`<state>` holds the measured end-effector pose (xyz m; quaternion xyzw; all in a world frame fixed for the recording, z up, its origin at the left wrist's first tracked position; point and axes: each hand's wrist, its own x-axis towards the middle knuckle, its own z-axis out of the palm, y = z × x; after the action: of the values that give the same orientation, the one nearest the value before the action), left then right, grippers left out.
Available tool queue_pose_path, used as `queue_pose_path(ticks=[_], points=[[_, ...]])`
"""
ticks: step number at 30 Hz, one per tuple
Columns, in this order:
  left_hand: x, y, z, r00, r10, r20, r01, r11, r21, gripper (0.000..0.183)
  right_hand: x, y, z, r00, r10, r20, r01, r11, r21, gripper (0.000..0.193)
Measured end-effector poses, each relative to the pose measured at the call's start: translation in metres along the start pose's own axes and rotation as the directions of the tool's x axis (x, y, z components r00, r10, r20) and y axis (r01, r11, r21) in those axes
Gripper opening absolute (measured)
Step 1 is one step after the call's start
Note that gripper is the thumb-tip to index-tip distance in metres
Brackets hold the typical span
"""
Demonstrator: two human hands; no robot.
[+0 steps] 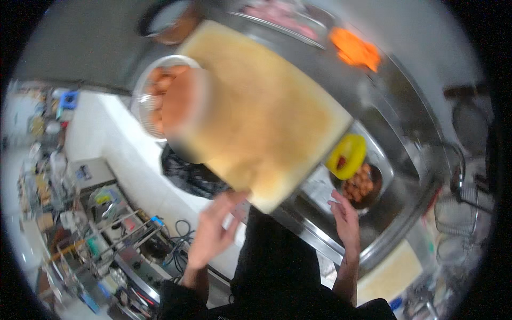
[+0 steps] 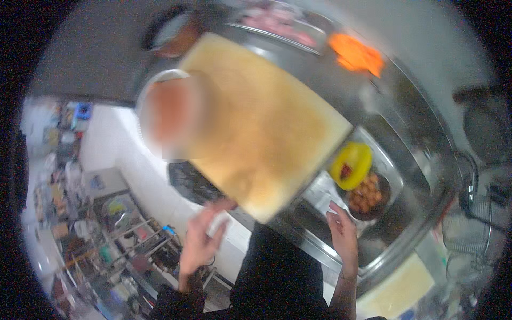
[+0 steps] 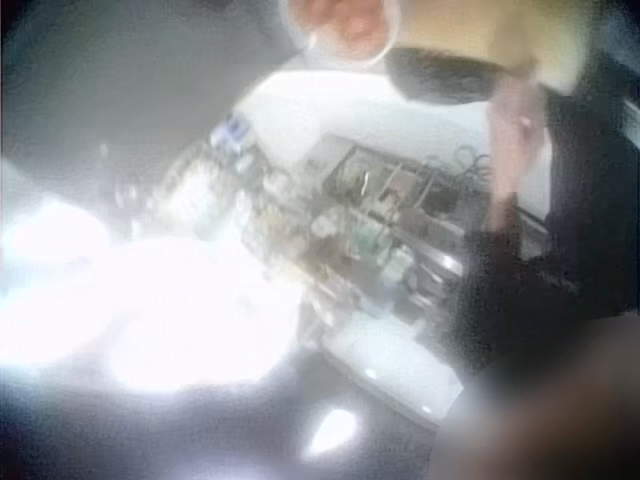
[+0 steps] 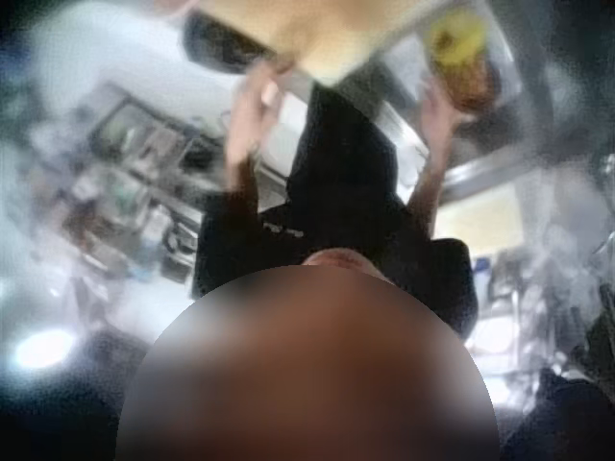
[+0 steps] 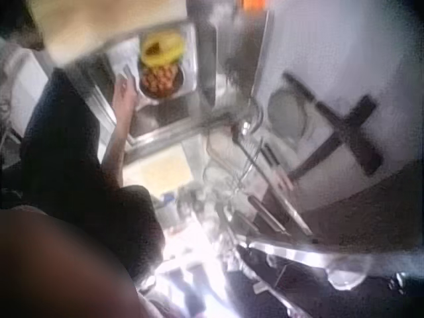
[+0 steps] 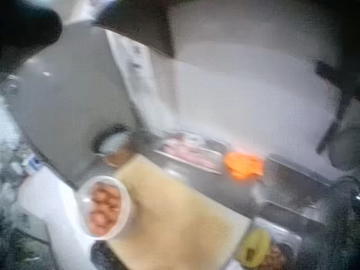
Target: The person retrieves eggs from a carton, places them into a white basket, and then transfers them into a metal pot in the sink. The person handles the eggs one by one and moves between the storage area and the sink.
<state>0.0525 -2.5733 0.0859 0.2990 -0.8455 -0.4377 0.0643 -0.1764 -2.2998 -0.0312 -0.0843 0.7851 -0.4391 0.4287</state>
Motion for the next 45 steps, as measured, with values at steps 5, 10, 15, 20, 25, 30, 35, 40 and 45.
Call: queue_pose_path(ticks=[5,10,15,20,25,30,35,40,45], points=[[0.073,-0.059,-0.128,0.822,0.071,-0.565,0.015,0.989,0.146,0.037,0.033,-0.197,0.124,0.761,-0.554,0.337,0.591,0.807,-0.008,0.046],[0.175,-0.137,-0.179,0.86,0.24,-0.451,0.046,0.843,0.536,0.048,0.119,-0.315,0.281,0.487,-0.8,0.352,0.861,0.373,-0.345,0.043],[0.22,-0.179,-0.193,0.921,0.349,-0.171,-0.124,0.682,0.72,0.056,0.19,-0.327,0.371,0.49,-0.78,0.39,0.719,0.108,-0.687,0.033],[0.227,-0.206,-0.198,0.932,0.325,-0.162,-0.117,0.691,0.714,0.042,0.198,-0.316,0.397,0.435,-0.867,0.246,0.621,0.091,-0.778,0.025],[0.234,-0.212,-0.213,0.913,0.387,-0.133,-0.178,0.669,0.722,0.046,0.174,-0.33,0.372,0.633,-0.773,0.039,0.637,0.492,-0.594,0.047],[0.177,-0.159,-0.211,0.884,0.051,-0.464,-0.124,0.984,-0.128,0.046,0.117,-0.301,0.298,0.838,-0.541,0.066,0.444,0.747,0.495,0.052],[0.055,-0.053,-0.086,0.963,0.219,-0.155,-0.229,0.972,-0.051,0.065,0.03,-0.222,0.211,0.976,-0.144,0.165,-0.105,0.353,0.93,0.053],[0.022,0.025,0.066,0.869,0.487,-0.085,-0.488,0.873,0.01,0.054,-0.023,-0.129,0.108,0.943,0.27,0.192,-0.247,0.187,0.951,0.05],[0.021,0.075,0.173,0.867,0.466,0.173,-0.457,0.885,-0.093,0.056,-0.032,-0.018,0.03,0.932,0.347,-0.11,-0.048,0.416,0.908,0.04]])
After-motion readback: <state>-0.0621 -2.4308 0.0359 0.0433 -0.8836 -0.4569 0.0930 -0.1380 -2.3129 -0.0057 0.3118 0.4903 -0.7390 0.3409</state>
